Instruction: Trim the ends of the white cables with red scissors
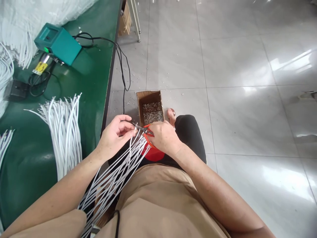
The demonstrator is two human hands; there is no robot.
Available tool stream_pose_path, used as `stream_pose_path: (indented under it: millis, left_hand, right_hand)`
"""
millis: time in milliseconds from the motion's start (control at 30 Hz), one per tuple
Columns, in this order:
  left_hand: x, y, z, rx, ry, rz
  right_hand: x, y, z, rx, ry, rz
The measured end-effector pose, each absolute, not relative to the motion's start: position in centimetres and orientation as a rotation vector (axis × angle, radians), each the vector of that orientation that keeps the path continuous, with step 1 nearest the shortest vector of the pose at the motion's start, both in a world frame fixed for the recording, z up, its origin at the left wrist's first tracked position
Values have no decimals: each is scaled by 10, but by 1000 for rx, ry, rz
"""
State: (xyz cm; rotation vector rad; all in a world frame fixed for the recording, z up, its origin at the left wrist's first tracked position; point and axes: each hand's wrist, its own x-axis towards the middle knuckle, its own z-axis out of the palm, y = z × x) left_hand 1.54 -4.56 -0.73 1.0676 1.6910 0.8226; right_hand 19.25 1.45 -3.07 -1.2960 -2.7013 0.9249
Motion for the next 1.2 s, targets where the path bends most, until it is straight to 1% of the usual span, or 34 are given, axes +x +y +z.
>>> stream_pose_path:
  millis: [200, 433, 567, 667, 800, 900, 1067, 1200]
  left_hand:
    - [13, -44, -10, 943, 1659, 678]
    - [16, -45, -6, 1175, 1751, 646]
    - [16, -46, -7, 1249, 1765, 645]
    - [16, -46, -8, 1246, 1786, 651]
    - [16, -47, -10, 1231, 1803, 667]
    - [16, -48, -11, 1211, 1799, 680]
    - [16, -48, -10, 1225, 1776, 654]
    - [16, -47, -8, 1238, 1766, 606]
  right_hand:
    - [193, 11, -28, -1316, -2689, 939]
    - [191, 8, -34, -1325, -2696, 935]
    - [193, 7, -42, -1294, -2589, 973]
    - [193, 9, -45, -1293, -2254, 1121]
    - [189, 14, -39, -1183, -1752, 1504]
    - [184, 16, -35, -1148, -1566, 1735]
    - [180, 13, -38, -1098, -1410, 1899]
    - [179, 11, -42, -1085, -1329, 1930]
